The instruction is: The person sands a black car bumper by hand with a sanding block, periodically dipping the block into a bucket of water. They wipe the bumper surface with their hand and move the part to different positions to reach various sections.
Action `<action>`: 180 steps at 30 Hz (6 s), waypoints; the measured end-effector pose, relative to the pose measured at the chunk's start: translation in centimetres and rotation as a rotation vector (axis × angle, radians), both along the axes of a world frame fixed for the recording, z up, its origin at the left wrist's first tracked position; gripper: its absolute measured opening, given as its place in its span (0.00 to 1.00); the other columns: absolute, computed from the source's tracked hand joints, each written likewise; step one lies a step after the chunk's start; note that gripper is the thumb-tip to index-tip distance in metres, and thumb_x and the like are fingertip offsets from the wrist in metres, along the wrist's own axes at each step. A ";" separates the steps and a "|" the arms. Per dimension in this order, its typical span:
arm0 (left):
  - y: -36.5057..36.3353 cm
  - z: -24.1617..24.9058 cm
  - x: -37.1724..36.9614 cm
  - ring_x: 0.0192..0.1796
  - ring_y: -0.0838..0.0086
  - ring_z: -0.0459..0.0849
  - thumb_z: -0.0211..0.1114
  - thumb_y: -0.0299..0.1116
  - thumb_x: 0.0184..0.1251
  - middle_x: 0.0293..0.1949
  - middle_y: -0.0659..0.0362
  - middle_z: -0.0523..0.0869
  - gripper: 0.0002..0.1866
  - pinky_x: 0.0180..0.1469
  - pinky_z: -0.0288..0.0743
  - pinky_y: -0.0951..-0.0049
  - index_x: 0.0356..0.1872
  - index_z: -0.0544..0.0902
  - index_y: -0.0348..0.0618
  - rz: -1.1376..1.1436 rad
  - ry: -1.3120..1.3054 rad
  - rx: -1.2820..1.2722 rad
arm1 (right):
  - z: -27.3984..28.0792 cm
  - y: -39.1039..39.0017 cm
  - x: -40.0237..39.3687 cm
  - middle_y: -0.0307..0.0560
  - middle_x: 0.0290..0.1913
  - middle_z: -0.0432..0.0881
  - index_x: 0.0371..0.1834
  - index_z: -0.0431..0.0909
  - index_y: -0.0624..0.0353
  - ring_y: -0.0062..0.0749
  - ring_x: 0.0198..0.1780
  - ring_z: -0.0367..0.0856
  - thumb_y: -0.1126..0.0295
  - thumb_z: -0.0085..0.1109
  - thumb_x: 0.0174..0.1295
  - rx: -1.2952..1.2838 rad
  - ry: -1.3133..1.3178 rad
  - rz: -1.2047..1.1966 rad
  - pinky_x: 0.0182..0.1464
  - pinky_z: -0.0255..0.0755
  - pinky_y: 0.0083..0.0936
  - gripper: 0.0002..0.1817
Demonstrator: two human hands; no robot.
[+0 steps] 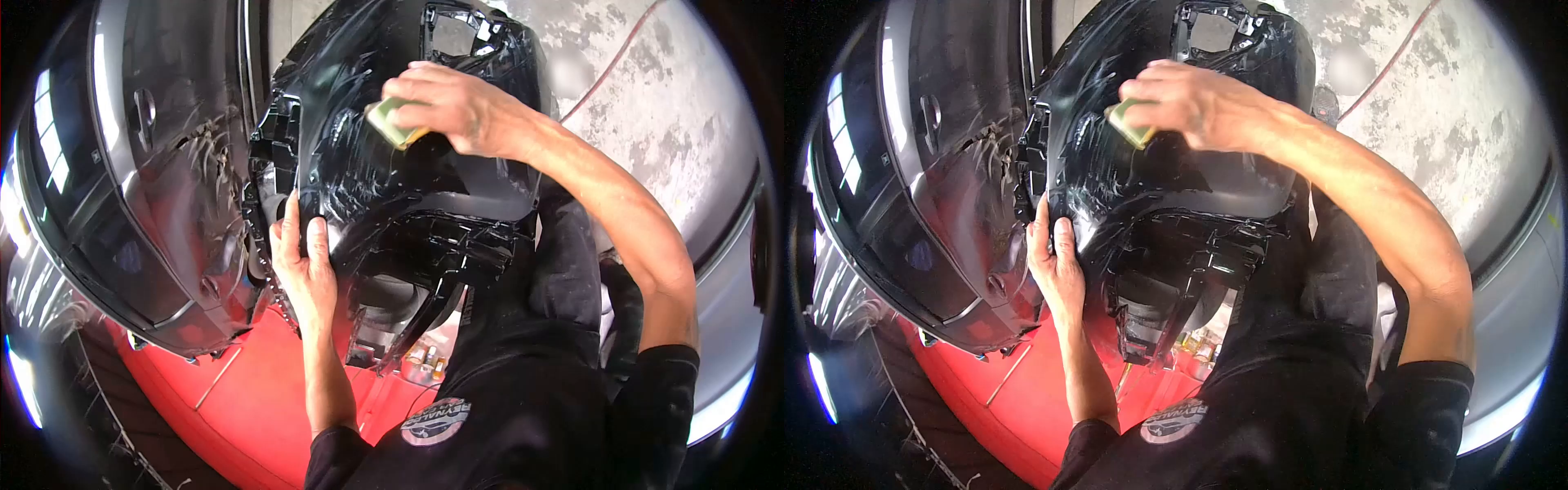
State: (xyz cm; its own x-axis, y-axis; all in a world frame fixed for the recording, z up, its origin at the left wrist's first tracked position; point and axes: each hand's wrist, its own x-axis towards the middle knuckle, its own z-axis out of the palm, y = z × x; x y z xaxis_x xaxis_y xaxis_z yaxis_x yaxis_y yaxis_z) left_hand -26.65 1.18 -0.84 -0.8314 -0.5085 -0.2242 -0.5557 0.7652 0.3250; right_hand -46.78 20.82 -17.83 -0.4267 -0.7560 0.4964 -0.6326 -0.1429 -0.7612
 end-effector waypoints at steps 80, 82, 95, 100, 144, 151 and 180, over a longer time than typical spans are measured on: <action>7.4 -6.3 -7.4 0.86 0.41 0.57 0.61 0.70 0.69 0.83 0.35 0.63 0.54 0.85 0.48 0.35 0.78 0.69 0.28 -0.696 -0.334 -0.475 | 0.6 14.3 8.3 0.54 0.71 0.82 0.66 0.83 0.62 0.36 0.70 0.81 0.76 0.73 0.69 0.162 -1.006 -0.651 0.73 0.74 0.32 0.23; 8.0 -7.8 -7.9 0.87 0.46 0.58 0.54 0.72 0.73 0.82 0.38 0.67 0.52 0.86 0.46 0.36 0.76 0.72 0.27 -0.730 -0.307 -0.435 | 0.6 14.5 8.6 0.54 0.71 0.83 0.66 0.83 0.62 0.36 0.70 0.82 0.76 0.73 0.69 0.153 -1.056 -0.649 0.72 0.74 0.31 0.23; 6.8 -0.1 -3.9 0.88 0.48 0.55 0.73 0.62 0.58 0.86 0.43 0.60 0.58 0.85 0.48 0.36 0.81 0.65 0.29 -0.681 -0.608 -0.219 | -1.7 15.4 4.7 0.48 0.64 0.86 0.66 0.83 0.62 0.30 0.62 0.84 0.71 0.73 0.71 0.175 -1.087 -0.655 0.67 0.77 0.28 0.22; 6.8 3.0 -0.5 0.88 0.37 0.50 0.78 0.50 0.63 0.87 0.35 0.54 0.57 0.85 0.40 0.31 0.84 0.57 0.27 -0.516 -0.603 -0.286 | -3.5 17.7 3.7 0.47 0.60 0.87 0.67 0.82 0.61 0.27 0.60 0.85 0.71 0.73 0.72 0.176 -1.178 -0.681 0.64 0.78 0.27 0.22; 3.2 -14.5 -23.1 0.82 0.44 0.67 0.70 0.58 0.72 0.79 0.37 0.71 0.47 0.83 0.59 0.46 0.75 0.71 0.25 -0.728 -0.270 -0.360 | -8.0 22.7 1.8 0.45 0.58 0.87 0.67 0.82 0.60 0.26 0.60 0.82 0.72 0.72 0.71 0.332 -1.313 -0.851 0.65 0.75 0.24 0.22; 1.5 -6.2 -17.6 0.84 0.39 0.62 0.71 0.51 0.74 0.82 0.32 0.64 0.47 0.85 0.54 0.43 0.80 0.63 0.23 -0.595 -0.416 -0.418 | -8.5 22.8 1.6 0.45 0.55 0.89 0.66 0.81 0.61 0.24 0.55 0.84 0.71 0.73 0.71 0.367 -1.324 -0.837 0.60 0.78 0.24 0.22; 5.8 -2.0 -11.3 0.88 0.44 0.56 0.73 0.60 0.64 0.86 0.37 0.58 0.55 0.86 0.51 0.41 0.80 0.65 0.25 -0.930 -0.740 -0.127 | -8.3 25.6 4.2 0.46 0.57 0.90 0.66 0.82 0.60 0.26 0.57 0.86 0.73 0.72 0.71 0.292 -1.262 -0.922 0.62 0.78 0.25 0.21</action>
State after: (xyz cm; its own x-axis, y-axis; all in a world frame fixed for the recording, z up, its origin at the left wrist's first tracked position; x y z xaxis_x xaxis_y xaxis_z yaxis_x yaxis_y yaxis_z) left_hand -37.95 7.01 -2.89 -0.5829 0.1663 -0.7953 0.2076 0.9768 0.0521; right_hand -42.54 46.39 -26.12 -0.7804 -0.0189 -0.6250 0.6153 0.1545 -0.7730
